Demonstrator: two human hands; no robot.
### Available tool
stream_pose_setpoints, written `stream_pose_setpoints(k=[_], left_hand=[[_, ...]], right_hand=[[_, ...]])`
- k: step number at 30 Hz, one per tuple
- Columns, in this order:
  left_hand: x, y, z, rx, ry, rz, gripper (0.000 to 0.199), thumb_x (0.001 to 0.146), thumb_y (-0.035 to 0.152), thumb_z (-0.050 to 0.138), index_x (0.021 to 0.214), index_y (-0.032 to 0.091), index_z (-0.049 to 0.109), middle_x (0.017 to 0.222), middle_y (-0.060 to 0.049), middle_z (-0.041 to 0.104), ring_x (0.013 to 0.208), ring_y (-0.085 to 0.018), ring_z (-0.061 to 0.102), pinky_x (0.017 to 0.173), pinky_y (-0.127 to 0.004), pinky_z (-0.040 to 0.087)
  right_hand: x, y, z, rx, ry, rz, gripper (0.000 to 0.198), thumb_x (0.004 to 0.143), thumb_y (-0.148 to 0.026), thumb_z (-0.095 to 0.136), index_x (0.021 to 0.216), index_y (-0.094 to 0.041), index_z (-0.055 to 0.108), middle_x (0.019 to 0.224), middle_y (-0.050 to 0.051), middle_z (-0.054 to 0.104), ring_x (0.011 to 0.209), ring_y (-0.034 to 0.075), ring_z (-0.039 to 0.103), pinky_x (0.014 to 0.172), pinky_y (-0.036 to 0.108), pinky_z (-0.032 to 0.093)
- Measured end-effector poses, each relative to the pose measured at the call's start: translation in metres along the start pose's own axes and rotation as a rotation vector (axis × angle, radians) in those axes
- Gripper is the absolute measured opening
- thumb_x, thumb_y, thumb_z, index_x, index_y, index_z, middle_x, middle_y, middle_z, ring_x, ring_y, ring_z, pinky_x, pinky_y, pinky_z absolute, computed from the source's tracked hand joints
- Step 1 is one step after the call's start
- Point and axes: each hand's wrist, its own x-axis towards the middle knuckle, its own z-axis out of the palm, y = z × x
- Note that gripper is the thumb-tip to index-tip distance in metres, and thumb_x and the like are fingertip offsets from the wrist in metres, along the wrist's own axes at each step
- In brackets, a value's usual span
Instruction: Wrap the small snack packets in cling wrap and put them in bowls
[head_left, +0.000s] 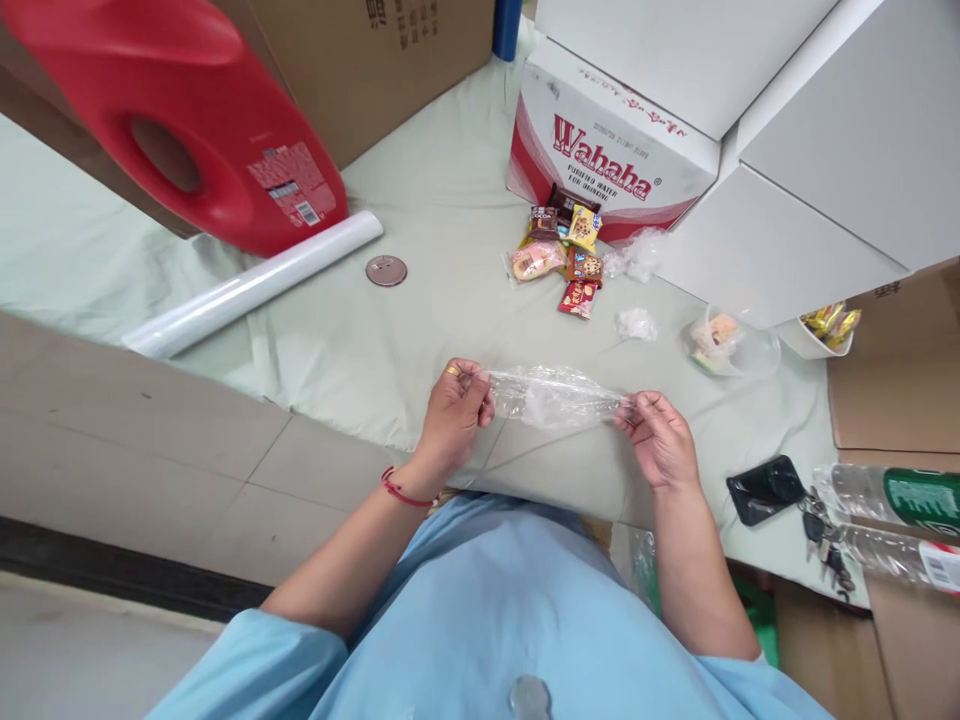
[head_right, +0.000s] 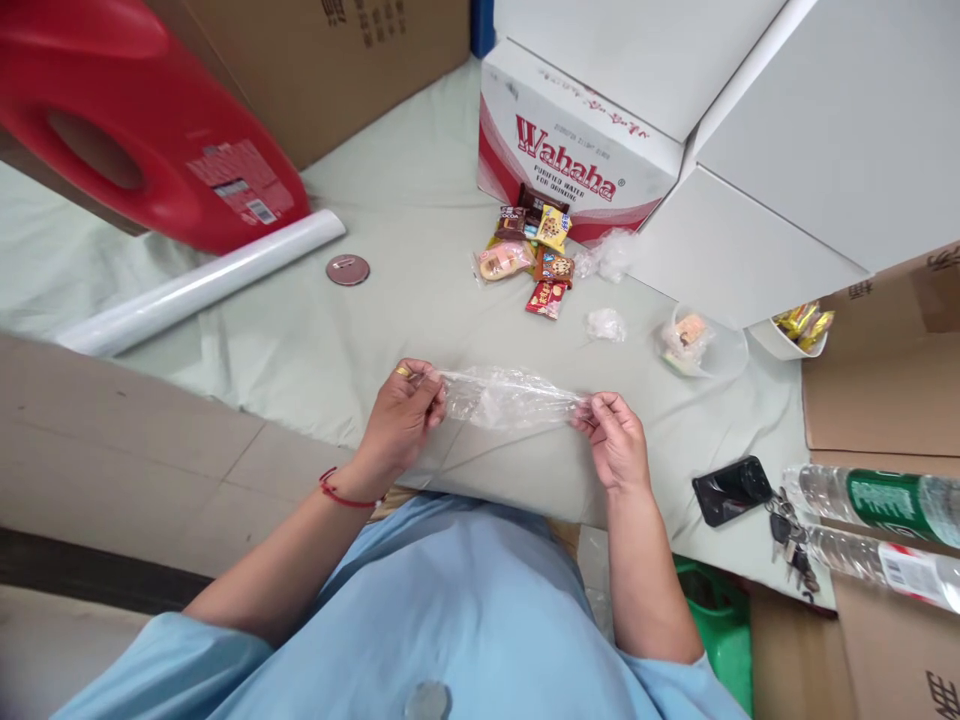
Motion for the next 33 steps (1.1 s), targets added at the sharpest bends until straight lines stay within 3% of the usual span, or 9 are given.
stream_pose_setpoints(k=[4,7,10,13,16,19,24,28,33], left_hand=[[-0.004,-0.005,0.006,-0.064,0.011,-0.053,0.051,0.081,0.053,0.086,0.095,0.024,0.045,0.066,0.011,0.057,0.044,-0.002,0.045,0.046,-0.016,0.035],[-0.005,-0.006,0.009,-0.109,0.062,-0.010,0.056,0.080,0.055,0.087,0.095,0.024,0.043,0.066,0.012,0.057,0.047,-0.003,0.049,0.048,-0.016,0.039],[-0.007,-0.006,0.012,-0.125,0.076,0.031,0.058,0.079,0.058,0.087,0.095,0.025,0.042,0.068,0.011,0.058,0.049,-0.004,0.052,0.050,-0.017,0.043],[-0.012,-0.007,0.018,-0.099,0.065,0.055,0.056,0.083,0.061,0.084,0.096,0.025,0.042,0.068,0.011,0.058,0.049,-0.004,0.052,0.051,-0.018,0.044],[-0.018,-0.008,0.025,-0.044,0.007,0.044,0.053,0.086,0.060,0.081,0.097,0.025,0.043,0.069,0.011,0.057,0.046,-0.004,0.049,0.046,-0.018,0.040],[-0.017,-0.005,0.023,0.019,-0.026,0.033,0.049,0.087,0.058,0.080,0.097,0.025,0.045,0.069,0.012,0.053,0.044,-0.003,0.043,0.041,-0.017,0.032],[0.005,0.015,-0.003,0.154,-0.099,-0.001,0.045,0.081,0.050,0.084,0.094,0.023,0.050,0.065,0.012,0.048,0.041,-0.003,0.037,0.039,-0.017,0.026],[0.024,0.032,-0.027,0.271,-0.108,0.014,0.039,0.080,0.044,0.083,0.092,0.021,0.054,0.067,0.010,0.050,0.041,-0.003,0.041,0.041,-0.018,0.028],[0.033,0.034,-0.033,0.291,0.049,0.075,0.050,0.071,0.032,0.087,0.107,0.023,0.054,0.106,0.001,0.062,0.069,-0.009,0.069,0.064,-0.025,0.057]], right_hand=[[0.001,0.012,0.007,0.086,0.210,-0.149,0.044,0.076,-0.059,0.090,0.092,-0.024,0.069,0.094,0.000,0.072,0.082,0.014,0.067,0.077,0.030,0.059],[-0.012,0.022,0.012,-0.058,0.288,-0.259,0.045,0.087,-0.065,0.079,0.082,-0.023,0.065,0.080,-0.001,0.066,0.069,0.013,0.059,0.064,0.026,0.050],[-0.031,0.030,0.017,-0.274,0.187,-0.236,0.061,0.096,-0.076,0.058,0.069,-0.022,0.065,0.065,0.000,0.059,0.059,0.014,0.051,0.055,0.029,0.041],[-0.042,0.039,0.028,-0.391,0.003,-0.131,0.065,0.095,-0.082,0.052,0.083,-0.022,0.075,0.075,0.005,0.068,0.065,0.019,0.057,0.056,0.031,0.044],[-0.037,0.044,0.041,-0.436,-0.063,-0.089,0.051,0.088,-0.073,0.069,0.096,-0.024,0.076,0.084,0.003,0.070,0.070,0.019,0.058,0.062,0.031,0.047],[-0.022,0.043,0.049,-0.365,0.019,-0.157,0.037,0.083,-0.059,0.080,0.087,-0.023,0.073,0.087,0.001,0.068,0.078,0.017,0.059,0.074,0.031,0.050],[-0.005,0.021,0.036,-0.066,0.116,-0.167,0.031,0.075,-0.047,0.089,0.084,-0.024,0.071,0.095,0.000,0.071,0.089,0.016,0.064,0.084,0.029,0.053],[-0.003,-0.001,0.016,0.056,0.069,-0.050,0.034,0.068,-0.042,0.094,0.078,-0.023,0.068,0.086,0.000,0.074,0.069,0.013,0.064,0.060,0.024,0.053],[-0.008,-0.004,0.011,0.071,0.028,0.096,0.040,0.065,-0.044,0.096,0.080,-0.023,0.065,0.074,-0.002,0.073,0.048,0.009,0.057,0.036,0.018,0.037]])
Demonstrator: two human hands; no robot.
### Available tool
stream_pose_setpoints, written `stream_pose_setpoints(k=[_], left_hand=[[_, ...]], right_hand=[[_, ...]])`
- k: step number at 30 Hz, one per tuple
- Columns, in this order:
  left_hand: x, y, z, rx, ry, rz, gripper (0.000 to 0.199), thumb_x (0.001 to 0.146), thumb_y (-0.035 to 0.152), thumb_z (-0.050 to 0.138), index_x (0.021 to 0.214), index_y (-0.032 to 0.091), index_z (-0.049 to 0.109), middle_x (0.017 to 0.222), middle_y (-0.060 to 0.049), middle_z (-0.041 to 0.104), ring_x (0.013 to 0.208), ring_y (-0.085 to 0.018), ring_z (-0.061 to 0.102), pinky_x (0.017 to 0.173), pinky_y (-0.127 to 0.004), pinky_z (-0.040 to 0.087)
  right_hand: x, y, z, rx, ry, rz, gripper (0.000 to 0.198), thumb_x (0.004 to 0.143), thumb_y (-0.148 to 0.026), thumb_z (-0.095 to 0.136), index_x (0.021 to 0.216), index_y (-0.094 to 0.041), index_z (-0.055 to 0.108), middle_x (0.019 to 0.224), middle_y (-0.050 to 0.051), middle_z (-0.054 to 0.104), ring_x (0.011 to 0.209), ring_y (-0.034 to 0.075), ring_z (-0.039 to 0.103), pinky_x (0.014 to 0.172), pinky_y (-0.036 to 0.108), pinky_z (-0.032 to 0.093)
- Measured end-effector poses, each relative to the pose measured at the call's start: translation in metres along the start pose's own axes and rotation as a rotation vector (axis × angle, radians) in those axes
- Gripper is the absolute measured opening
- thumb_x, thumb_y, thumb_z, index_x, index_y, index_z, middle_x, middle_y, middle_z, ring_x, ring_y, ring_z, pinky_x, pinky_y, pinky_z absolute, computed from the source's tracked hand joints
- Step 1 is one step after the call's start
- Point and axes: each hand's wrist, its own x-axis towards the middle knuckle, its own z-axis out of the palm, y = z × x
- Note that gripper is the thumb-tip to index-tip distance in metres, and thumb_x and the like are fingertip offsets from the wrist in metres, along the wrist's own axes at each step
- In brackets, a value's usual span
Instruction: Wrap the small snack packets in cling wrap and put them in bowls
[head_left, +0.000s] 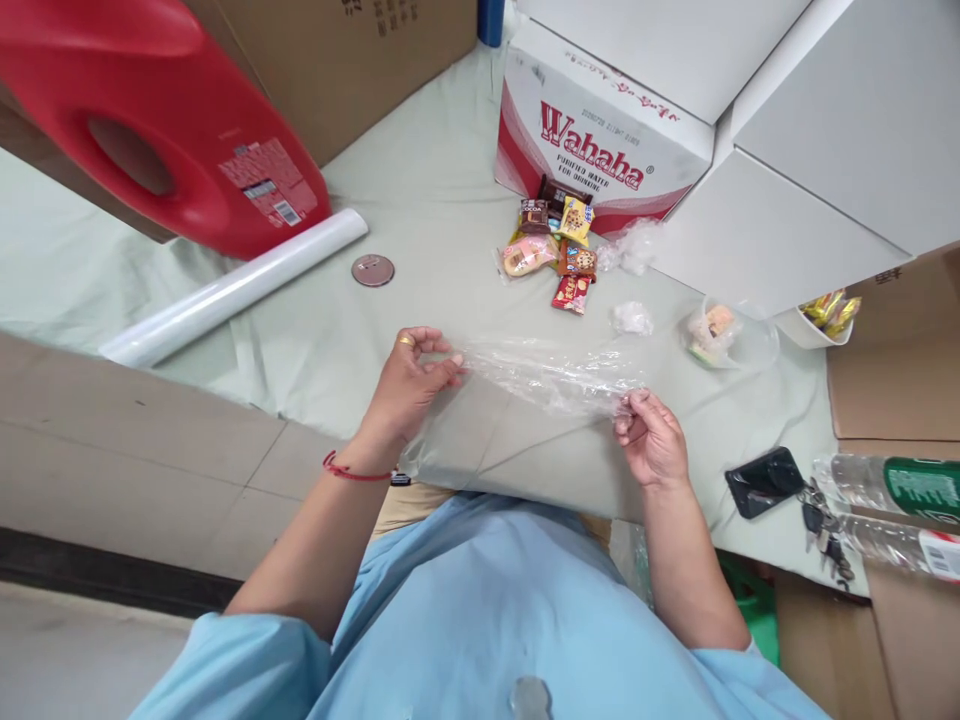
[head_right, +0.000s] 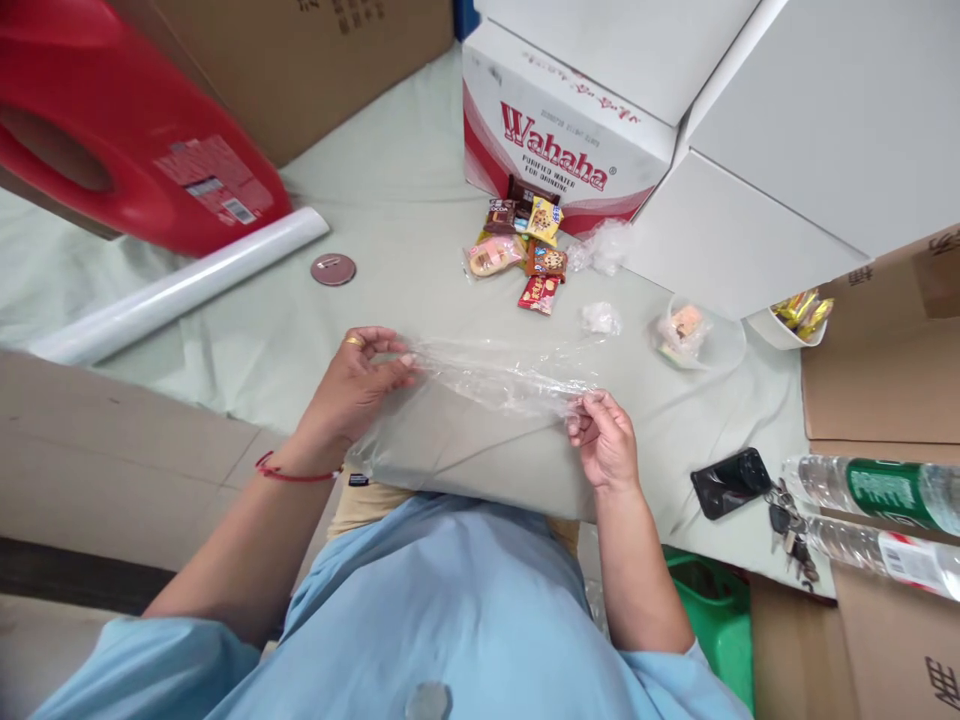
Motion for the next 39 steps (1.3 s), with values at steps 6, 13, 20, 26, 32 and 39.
stream_pose_setpoints(k=[6,13,20,26,32,39], left_hand=[[-0.026,-0.003,0.008,0.105,0.121,-0.034,0.042,0.085,0.060,0.074,0.087,0.022,0.056,0.080,0.000,0.063,0.064,-0.014,0.065,0.052,-0.023,0.045],[-0.040,-0.015,0.040,0.110,-0.185,-0.331,0.060,0.080,0.078,0.070,0.079,0.017,0.075,0.082,-0.010,0.075,0.068,-0.021,0.069,0.049,-0.027,0.042],[-0.027,-0.015,0.043,-0.134,-0.156,-0.170,0.036,0.075,0.051,0.087,0.084,0.018,0.078,0.098,-0.008,0.080,0.091,-0.019,0.071,0.073,-0.026,0.054],[-0.026,-0.004,0.025,-0.323,-0.257,-0.323,0.042,0.068,0.049,0.097,0.084,0.018,0.072,0.095,-0.007,0.079,0.087,-0.019,0.076,0.077,-0.030,0.061],[-0.016,-0.003,0.007,-0.092,-0.357,-0.323,0.045,0.069,0.052,0.095,0.085,0.017,0.072,0.070,0.001,0.068,0.050,-0.009,0.057,0.048,-0.022,0.048],[-0.009,0.004,-0.021,0.241,-0.325,-0.265,0.047,0.062,0.051,0.095,0.089,0.020,0.073,0.061,0.003,0.063,0.051,-0.013,0.057,0.051,-0.024,0.046]], right_hand=[[-0.005,0.013,0.018,-0.023,0.006,0.006,0.049,0.064,-0.051,0.098,0.080,-0.022,0.062,0.076,-0.001,0.077,0.044,0.006,0.055,0.034,0.016,0.033],[-0.023,0.022,0.040,-0.190,-0.169,0.000,0.045,0.077,-0.061,0.086,0.081,-0.023,0.062,0.088,0.004,0.081,0.045,0.009,0.056,0.039,0.022,0.039],[-0.022,0.024,0.024,-0.104,-0.084,-0.095,0.033,0.074,-0.052,0.090,0.080,-0.025,0.070,0.102,0.004,0.080,0.089,0.021,0.072,0.072,0.032,0.060],[-0.001,0.019,-0.014,0.079,-0.008,-0.008,0.032,0.074,-0.043,0.090,0.078,-0.025,0.064,0.115,0.005,0.080,0.104,0.026,0.076,0.091,0.046,0.064],[0.014,0.020,-0.023,-0.041,0.078,0.021,0.048,0.065,-0.054,0.095,0.081,-0.024,0.062,0.092,0.003,0.080,0.066,0.016,0.070,0.054,0.028,0.058],[0.019,0.030,-0.028,-0.274,0.092,-0.063,0.050,0.067,-0.061,0.091,0.083,-0.022,0.064,0.068,-0.005,0.066,0.048,0.010,0.054,0.042,0.022,0.041]])
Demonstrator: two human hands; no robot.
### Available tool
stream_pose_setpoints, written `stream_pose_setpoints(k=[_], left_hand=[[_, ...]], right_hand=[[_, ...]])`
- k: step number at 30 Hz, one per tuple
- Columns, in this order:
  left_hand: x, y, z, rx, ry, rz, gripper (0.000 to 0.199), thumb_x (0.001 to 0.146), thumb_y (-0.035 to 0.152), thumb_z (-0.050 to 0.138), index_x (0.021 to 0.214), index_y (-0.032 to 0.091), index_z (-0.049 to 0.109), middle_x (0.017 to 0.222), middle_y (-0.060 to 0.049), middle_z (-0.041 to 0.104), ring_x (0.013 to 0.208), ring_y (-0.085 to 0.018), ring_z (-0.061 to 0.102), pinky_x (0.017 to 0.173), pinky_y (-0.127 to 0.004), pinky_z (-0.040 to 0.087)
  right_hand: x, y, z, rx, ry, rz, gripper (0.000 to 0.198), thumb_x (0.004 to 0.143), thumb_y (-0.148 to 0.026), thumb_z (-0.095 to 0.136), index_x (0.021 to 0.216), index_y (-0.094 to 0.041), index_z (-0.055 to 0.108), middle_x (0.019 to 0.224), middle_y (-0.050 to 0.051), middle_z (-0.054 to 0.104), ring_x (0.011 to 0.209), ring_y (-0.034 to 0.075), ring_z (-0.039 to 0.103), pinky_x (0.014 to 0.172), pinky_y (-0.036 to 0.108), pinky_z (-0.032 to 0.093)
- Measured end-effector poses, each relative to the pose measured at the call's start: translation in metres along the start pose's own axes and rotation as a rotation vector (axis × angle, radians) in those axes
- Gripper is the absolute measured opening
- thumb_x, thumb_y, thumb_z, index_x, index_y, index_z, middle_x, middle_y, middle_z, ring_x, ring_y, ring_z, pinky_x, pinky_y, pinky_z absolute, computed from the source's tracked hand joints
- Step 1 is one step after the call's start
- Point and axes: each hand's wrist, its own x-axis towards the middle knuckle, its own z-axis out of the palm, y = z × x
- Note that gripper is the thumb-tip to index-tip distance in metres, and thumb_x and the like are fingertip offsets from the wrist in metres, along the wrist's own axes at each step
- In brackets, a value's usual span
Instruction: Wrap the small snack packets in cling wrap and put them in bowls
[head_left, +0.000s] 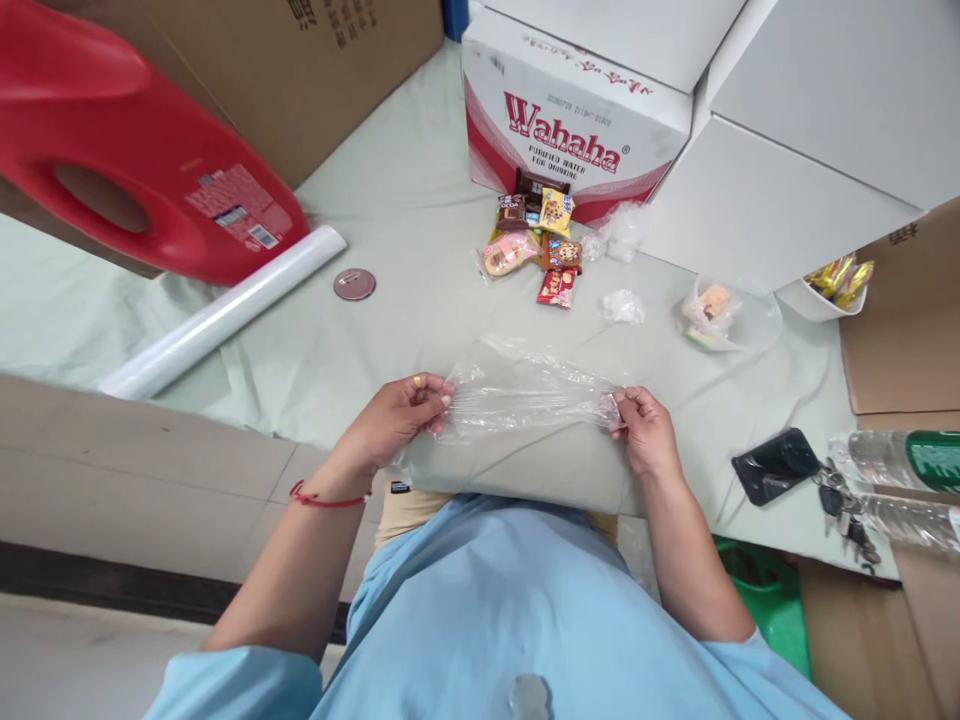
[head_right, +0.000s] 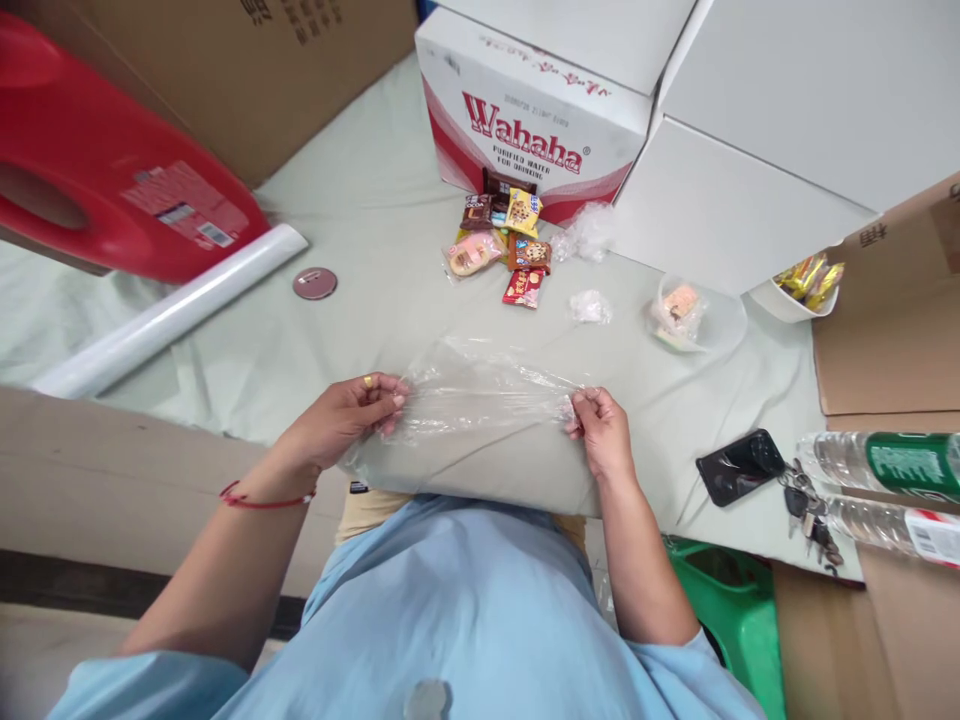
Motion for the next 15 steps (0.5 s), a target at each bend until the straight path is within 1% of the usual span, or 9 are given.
stream_pose_setpoints(k=[3,6,7,9,11,12,13,15], left_hand=[[-0.006,0.001,-0.015,0.108,0.029,0.008,0.045,0.061,0.047,0.093,0.092,0.020,0.076,0.073,-0.001,0.070,0.064,-0.017,0.064,0.058,-0.026,0.050],[-0.012,0.000,-0.032,0.274,0.105,0.033,0.043,0.062,0.043,0.087,0.099,0.022,0.079,0.082,-0.004,0.073,0.071,-0.020,0.065,0.059,-0.027,0.049],[-0.013,0.001,-0.036,0.351,0.163,0.056,0.039,0.065,0.041,0.085,0.098,0.022,0.079,0.082,-0.004,0.072,0.072,-0.020,0.064,0.059,-0.027,0.048],[-0.017,0.005,-0.038,0.495,0.333,0.140,0.026,0.073,0.040,0.079,0.093,0.024,0.078,0.084,-0.005,0.072,0.074,-0.021,0.062,0.061,-0.029,0.047],[-0.020,0.014,-0.030,0.576,0.479,0.265,0.018,0.083,0.040,0.072,0.090,0.024,0.077,0.089,-0.005,0.073,0.075,-0.021,0.063,0.066,-0.031,0.048],[-0.020,0.018,-0.022,0.589,0.502,0.336,0.018,0.088,0.041,0.069,0.090,0.025,0.076,0.092,-0.005,0.073,0.076,-0.021,0.063,0.069,-0.032,0.049],[-0.019,0.022,-0.012,0.591,0.482,0.408,0.019,0.091,0.041,0.066,0.092,0.025,0.076,0.094,-0.005,0.073,0.078,-0.021,0.064,0.072,-0.032,0.049],[-0.014,0.027,0.012,0.594,0.345,0.534,0.021,0.095,0.041,0.062,0.093,0.025,0.076,0.096,-0.006,0.073,0.083,-0.022,0.065,0.076,-0.033,0.051]], right_hand=[[-0.002,0.000,0.000,-0.010,-0.038,-0.040,0.044,0.071,-0.056,0.089,0.088,-0.022,0.067,0.068,-0.005,0.066,0.051,0.011,0.054,0.046,0.023,0.042],[-0.003,-0.002,-0.003,0.001,-0.065,-0.085,0.039,0.075,-0.053,0.088,0.093,-0.023,0.070,0.071,-0.004,0.068,0.054,0.011,0.054,0.052,0.025,0.045],[-0.003,-0.002,-0.004,0.006,-0.071,-0.094,0.038,0.075,-0.052,0.088,0.093,-0.023,0.070,0.073,-0.004,0.069,0.055,0.010,0.054,0.054,0.025,0.045],[-0.002,-0.004,-0.005,0.018,-0.085,-0.102,0.038,0.075,-0.051,0.089,0.092,-0.023,0.071,0.075,-0.003,0.070,0.056,0.010,0.054,0.056,0.026,0.046],[-0.002,-0.005,-0.004,0.030,-0.091,-0.094,0.040,0.076,-0.054,0.089,0.094,-0.023,0.071,0.077,-0.002,0.071,0.057,0.010,0.055,0.057,0.026,0.045],[-0.003,-0.006,-0.002,0.032,-0.092,-0.087,0.042,0.076,-0.057,0.088,0.095,-0.023,0.071,0.077,-0.002,0.071,0.058,0.011,0.056,0.056,0.026,0.045],[-0.003,-0.006,-0.001,0.029,-0.092,-0.081,0.044,0.077,-0.060,0.087,0.096,-0.023,0.071,0.077,-0.002,0.071,0.059,0.012,0.056,0.055,0.026,0.045],[-0.004,-0.007,0.003,0.005,-0.100,-0.081,0.046,0.077,-0.062,0.086,0.098,-0.024,0.071,0.076,-0.002,0.070,0.058,0.013,0.055,0.052,0.026,0.043]])
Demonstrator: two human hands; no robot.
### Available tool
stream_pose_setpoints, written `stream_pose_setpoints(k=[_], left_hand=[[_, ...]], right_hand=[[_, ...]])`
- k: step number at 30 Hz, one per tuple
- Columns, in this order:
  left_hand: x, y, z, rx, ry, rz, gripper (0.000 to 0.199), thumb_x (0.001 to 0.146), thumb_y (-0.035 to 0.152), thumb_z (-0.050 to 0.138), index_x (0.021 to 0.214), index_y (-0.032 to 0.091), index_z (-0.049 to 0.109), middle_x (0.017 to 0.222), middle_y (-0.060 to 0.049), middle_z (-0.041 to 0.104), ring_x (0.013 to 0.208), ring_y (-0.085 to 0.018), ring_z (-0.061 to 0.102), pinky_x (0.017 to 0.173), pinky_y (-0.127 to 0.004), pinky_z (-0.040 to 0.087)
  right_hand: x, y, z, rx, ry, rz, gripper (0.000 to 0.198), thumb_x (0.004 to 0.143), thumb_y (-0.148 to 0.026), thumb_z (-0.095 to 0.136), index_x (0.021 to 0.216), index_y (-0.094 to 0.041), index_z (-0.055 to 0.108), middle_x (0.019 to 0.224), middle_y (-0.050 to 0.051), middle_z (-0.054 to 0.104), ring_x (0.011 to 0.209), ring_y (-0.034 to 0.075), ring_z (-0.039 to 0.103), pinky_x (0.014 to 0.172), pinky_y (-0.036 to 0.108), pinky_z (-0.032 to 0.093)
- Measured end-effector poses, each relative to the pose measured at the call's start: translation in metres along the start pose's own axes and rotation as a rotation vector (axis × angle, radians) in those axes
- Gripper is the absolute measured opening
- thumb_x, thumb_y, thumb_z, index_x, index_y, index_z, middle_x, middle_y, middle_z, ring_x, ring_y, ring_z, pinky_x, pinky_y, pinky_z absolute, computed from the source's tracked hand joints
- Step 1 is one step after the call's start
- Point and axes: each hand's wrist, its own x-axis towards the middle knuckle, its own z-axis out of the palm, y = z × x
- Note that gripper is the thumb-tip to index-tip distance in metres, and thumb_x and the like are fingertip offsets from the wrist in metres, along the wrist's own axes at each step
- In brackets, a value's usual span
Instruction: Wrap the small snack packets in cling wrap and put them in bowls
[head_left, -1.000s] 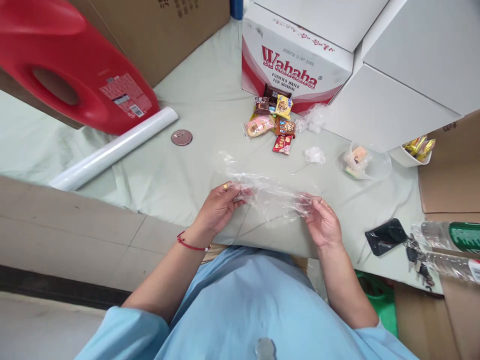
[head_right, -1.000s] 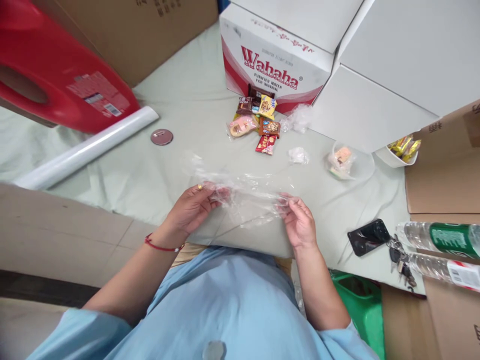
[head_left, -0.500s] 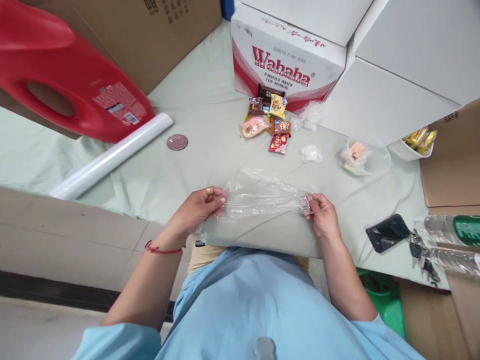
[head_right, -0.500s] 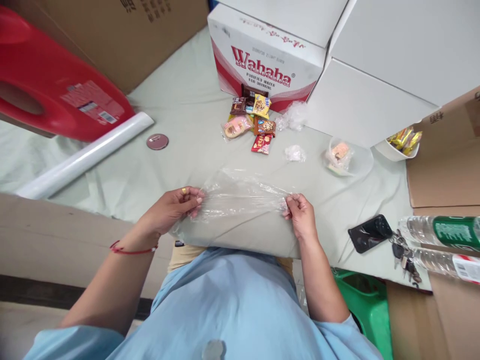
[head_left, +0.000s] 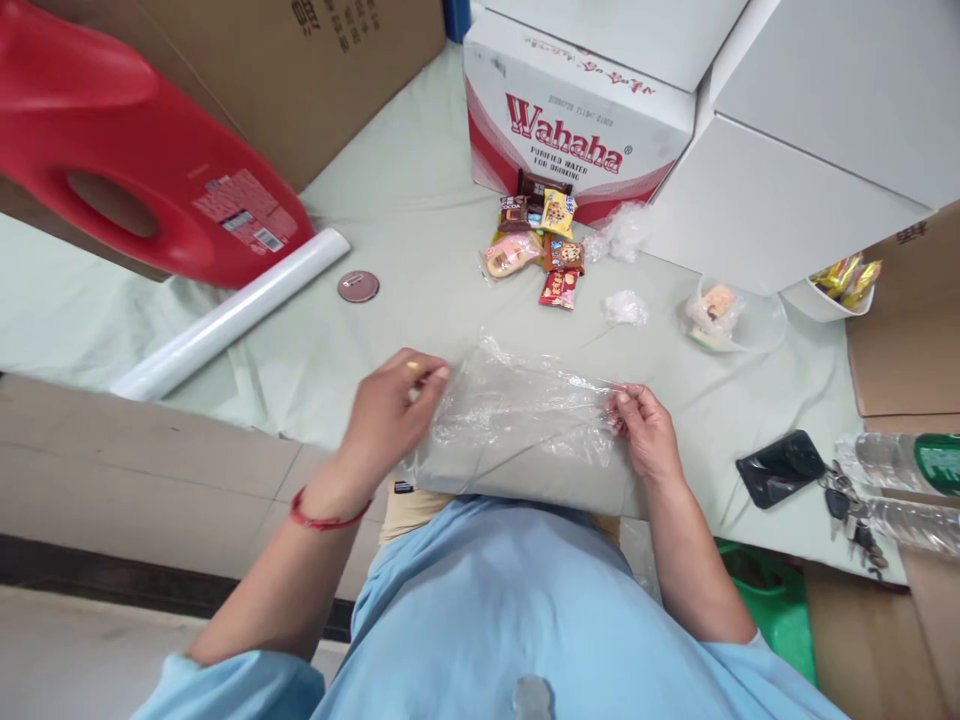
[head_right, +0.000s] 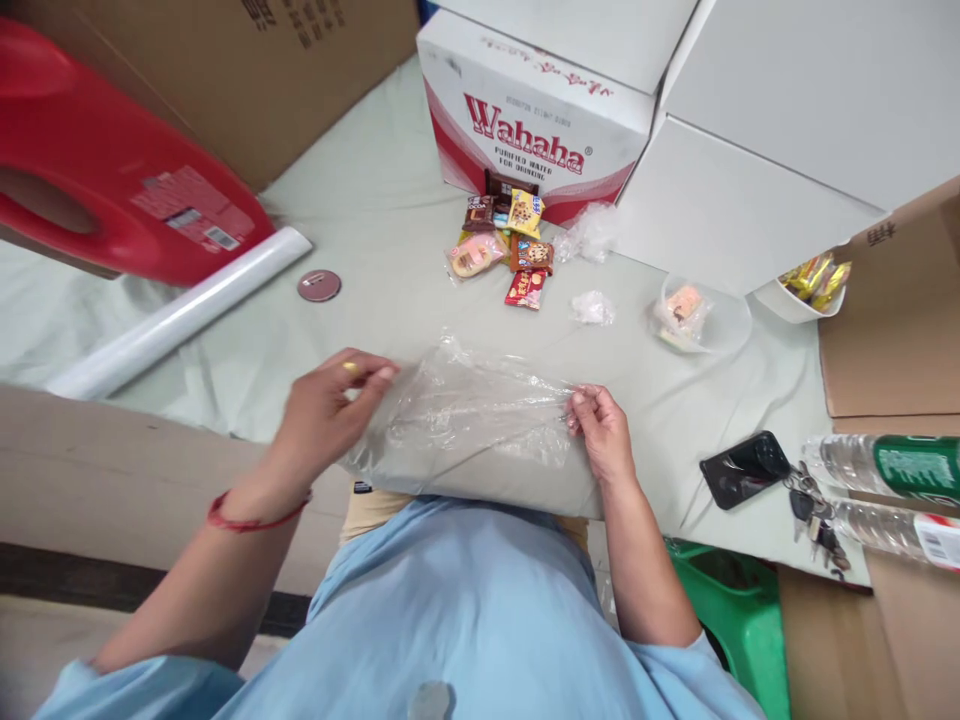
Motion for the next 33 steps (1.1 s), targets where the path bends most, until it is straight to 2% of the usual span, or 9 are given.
stream_pose_setpoints(k=[4,9,13,15,19,22,24,28,33], left_hand=[[0.000,0.008,0.051,0.077,-0.256,0.175,0.024,0.097,0.033,0.055,0.085,0.023,0.073,0.097,-0.010,0.073,0.094,-0.027,0.067,0.090,-0.042,0.052],[-0.023,-0.012,0.091,0.273,-0.131,0.174,0.023,0.099,0.032,0.054,0.099,0.019,0.073,0.129,-0.021,0.071,0.131,-0.039,0.060,0.110,-0.058,0.046],[-0.038,-0.017,0.096,0.344,-0.098,0.246,0.033,0.102,0.031,0.053,0.126,0.015,0.070,0.158,-0.024,0.056,0.155,-0.039,0.044,0.124,-0.061,0.034],[-0.039,-0.016,0.097,0.383,-0.115,0.270,0.039,0.104,0.030,0.051,0.136,0.016,0.067,0.165,-0.023,0.049,0.159,-0.038,0.039,0.129,-0.063,0.026],[-0.037,-0.012,0.097,0.459,-0.157,0.269,0.046,0.106,0.032,0.047,0.147,0.018,0.062,0.169,-0.021,0.045,0.162,-0.040,0.033,0.130,-0.071,0.018],[-0.037,-0.011,0.096,0.505,-0.163,0.274,0.049,0.106,0.033,0.047,0.151,0.019,0.061,0.171,-0.019,0.043,0.163,-0.042,0.031,0.129,-0.073,0.019],[-0.038,-0.011,0.096,0.535,-0.163,0.277,0.049,0.107,0.035,0.047,0.151,0.018,0.061,0.171,-0.018,0.041,0.163,-0.042,0.030,0.128,-0.072,0.021],[-0.039,-0.010,0.095,0.575,-0.160,0.268,0.051,0.107,0.038,0.046,0.151,0.017,0.061,0.173,-0.017,0.038,0.163,-0.042,0.029,0.129,-0.069,0.025],[-0.039,-0.013,0.093,0.572,-0.152,0.265,0.051,0.108,0.038,0.044,0.152,0.017,0.059,0.175,-0.017,0.036,0.163,-0.037,0.031,0.131,-0.066,0.025]], right_hand=[[-0.006,0.001,0.000,-0.101,-0.053,-0.041,0.046,0.073,-0.061,0.089,0.095,-0.024,0.072,0.072,-0.003,0.067,0.056,0.013,0.053,0.053,0.027,0.044],[-0.012,0.000,-0.036,-0.334,-0.069,-0.043,0.051,0.084,-0.073,0.075,0.092,-0.022,0.075,0.075,0.001,0.071,0.063,0.017,0.060,0.060,0.031,0.048],[0.005,-0.017,-0.058,-0.478,0.202,-0.183,0.051,0.091,-0.073,0.066,0.092,-0.023,0.074,0.079,0.004,0.073,0.069,0.020,0.062,0.067,0.034,0.050],[0.021,-0.029,-0.047,-0.546,0.213,-0.311,0.041,0.095,-0.065,0.066,0.095,-0.024,0.074,0.083,0.004,0.073,0.075,0.021,0.064,0.073,0.036,0.051],[0.056,-0.039,0.014,-0.740,-0.064,-0.551,0.024,0.101,-0.044,0.062,0.101,-0.026,0.077,0.103,0.009,0.074,0.096,0.027,0.065,0.088,0.041,0.052],[0.073,-0.031,0.061,-0.937,-0.242,-0.603,0.024,0.095,-0.035,0.072,0.114,-0.021,0.077,0.114,0.014,0.073,0.108,0.032,0.060,0.100,0.046,0.048],[0.080,-0.025,0.080,-1.015,-0.348,-0.575,0.021,0.091,-0.030,0.076,0.110,-0.020,0.078,0.106,0.013,0.074,0.104,0.031,0.060,0.099,0.045,0.046],[0.092,-0.024,0.082,-0.898,-0.453,-0.455,0.010,0.092,-0.022,0.066,0.086,-0.021,0.074,0.081,0.004,0.071,0.081,0.021,0.061,0.086,0.035,0.047],[0.115,-0.036,0.059,-0.716,-0.205,-0.317,0.013,0.088,-0.029,0.062,0.087,-0.019,0.071,0.076,0.000,0.068,0.069,0.016,0.057,0.070,0.029,0.043]])
